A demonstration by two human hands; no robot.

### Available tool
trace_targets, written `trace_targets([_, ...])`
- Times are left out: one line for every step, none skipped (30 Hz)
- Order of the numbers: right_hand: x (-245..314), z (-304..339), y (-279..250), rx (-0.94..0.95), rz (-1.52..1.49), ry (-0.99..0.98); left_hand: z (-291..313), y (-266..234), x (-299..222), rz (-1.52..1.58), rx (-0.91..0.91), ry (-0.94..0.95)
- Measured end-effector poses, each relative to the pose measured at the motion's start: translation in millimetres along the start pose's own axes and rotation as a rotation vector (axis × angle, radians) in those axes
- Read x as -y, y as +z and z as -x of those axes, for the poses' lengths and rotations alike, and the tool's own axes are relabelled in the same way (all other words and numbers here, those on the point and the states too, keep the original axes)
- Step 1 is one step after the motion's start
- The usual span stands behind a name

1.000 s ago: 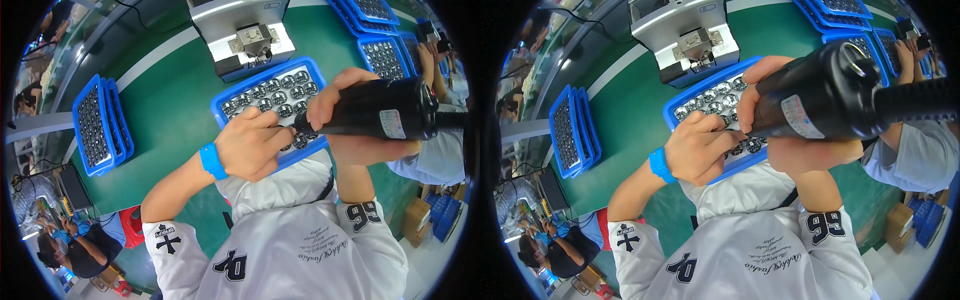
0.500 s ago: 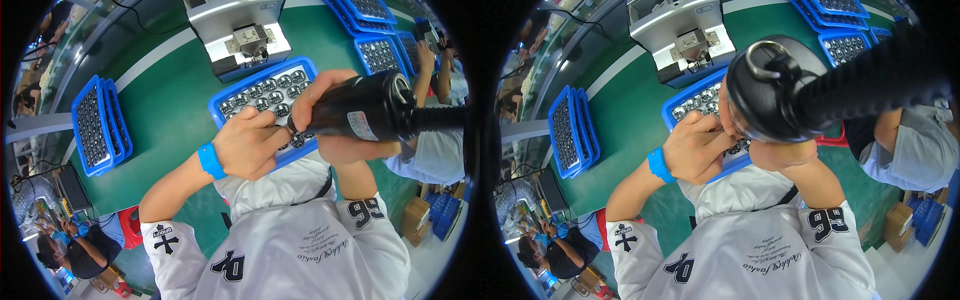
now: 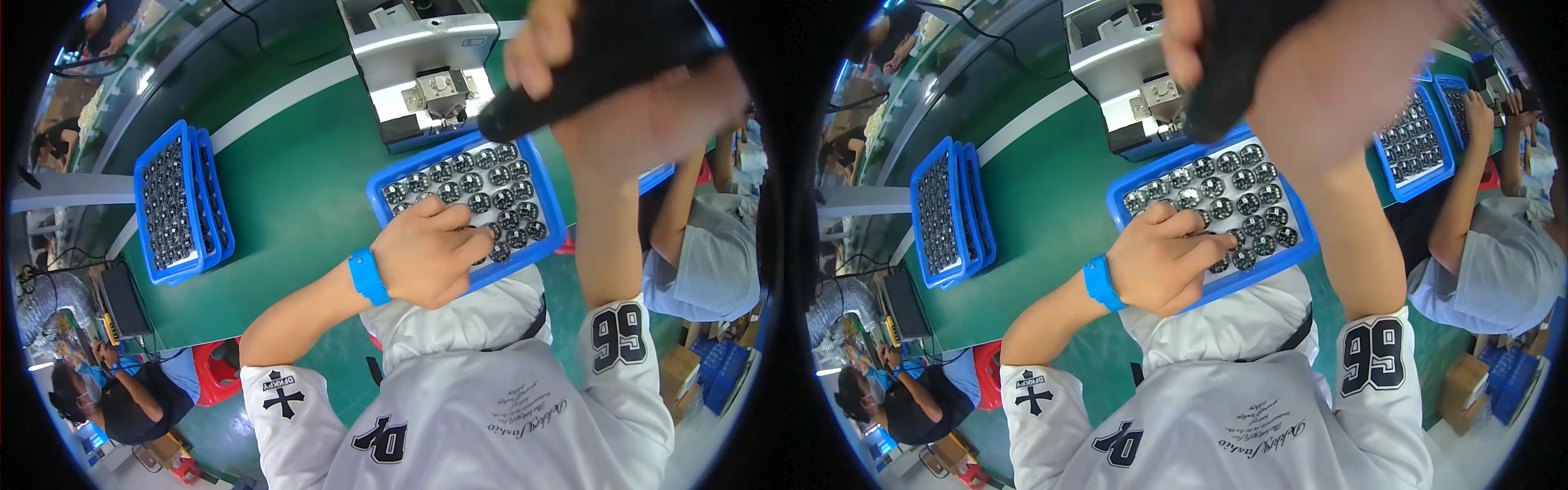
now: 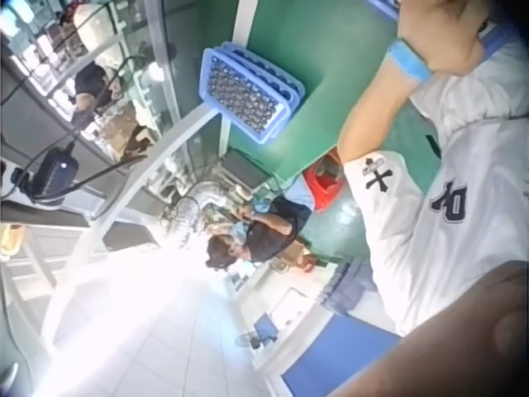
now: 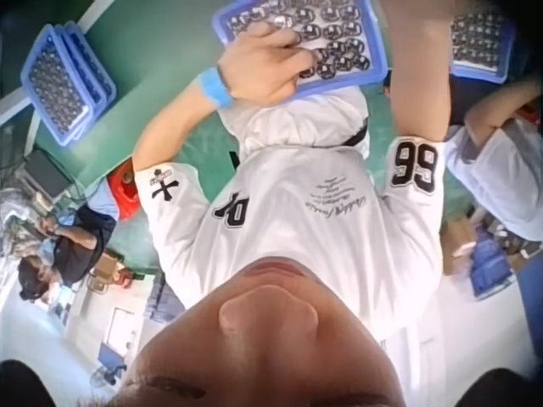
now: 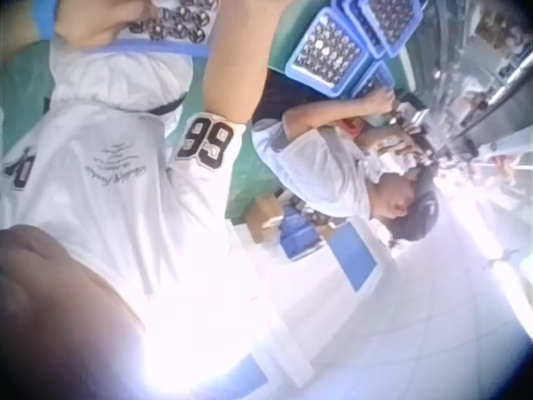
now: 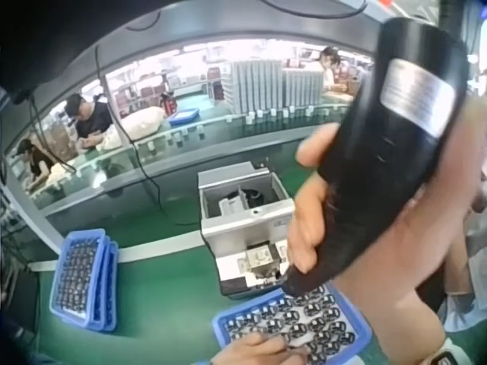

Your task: The person secures small electronic components in a blue tray using an electric screwdriver.

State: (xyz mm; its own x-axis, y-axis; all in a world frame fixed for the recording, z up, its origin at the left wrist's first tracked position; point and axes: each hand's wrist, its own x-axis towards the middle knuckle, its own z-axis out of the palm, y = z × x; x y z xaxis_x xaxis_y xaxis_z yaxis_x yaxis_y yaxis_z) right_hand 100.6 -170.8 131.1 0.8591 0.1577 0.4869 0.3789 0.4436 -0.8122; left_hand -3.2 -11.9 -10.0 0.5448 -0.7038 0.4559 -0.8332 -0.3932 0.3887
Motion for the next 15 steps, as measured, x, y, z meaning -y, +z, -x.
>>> trace_targets([6.9,-6.0,38.7,-0.275,0.238,0.119,3.6,-0.5,0.9,-0.017,-0.016,-0.013])
trace_targets([0.3,-17.2,43.7,-0.275,0.231,-0.012,0.7,-1.2,0.3,-0.016,-0.016,-0.004])
trace_targets([-8.1,-27.6,43.9,-0.269,0.218,-0.137,0.3,-1.4,0.0,-0.017,-0.016,-0.001])
trace_targets([-10.0,-28.8,43.3,-0.269,0.218,-0.137,0.1,-1.8,0.0,-0.018,-0.016,0.0])
trace_targets([-11.3,-29.3,41.9,-0.134,-0.062,-0.02,-0.1,-2.7,0.2,-0.018,-0.016,0.0])
trace_targets([-12.3,-29.7,39.9,0.003,-0.338,0.098,-1.0,-3.6,0.3,-0.019,-0.01,0.006])
trace_targets([-13.7,-30.2,38.0,0.142,-0.612,0.215,-2.1,-4.0,0.5,-0.019,-0.004,0.014])
trace_targets([-17.4,-31.7,35.2,0.152,-0.535,0.177,-3.8,-3.5,0.8,-0.017,-0.005,0.016])
trace_targets([-23.8,-32.3,31.6,0.155,-0.54,0.181,-3.4,-3.1,0.4,-0.013,-0.015,0.013])
trace_targets([-29.3,-32.4,26.4,0.102,-0.571,0.262,-3.1,-2.8,-0.1,-0.008,-0.025,0.011])
trace_targets([-32.9,-31.4,23.2,0.046,-0.6,0.343,-3.0,-3.2,-0.7,-0.009,-0.026,0.008])
trace_targets([-35.7,-30.0,25.8,0.046,-0.601,0.345,-2.9,-4.0,-0.9,-0.006,-0.01,-0.003])
trace_targets([-38.3,-28.0,30.5,0.011,-0.171,0.168,-2.8,-4.1,-1.2,-0.003,0.006,-0.014])
trace_targets([-39.2,-25.6,33.2,-0.023,0.258,-0.011,-1.9,-3.5,-1.4,-0.001,0.006,-0.016])
trace_targets([-37.8,-19.4,37.1,-0.015,0.254,-0.006,2.3,-3.9,-0.9,-0.001,0.006,-0.032])
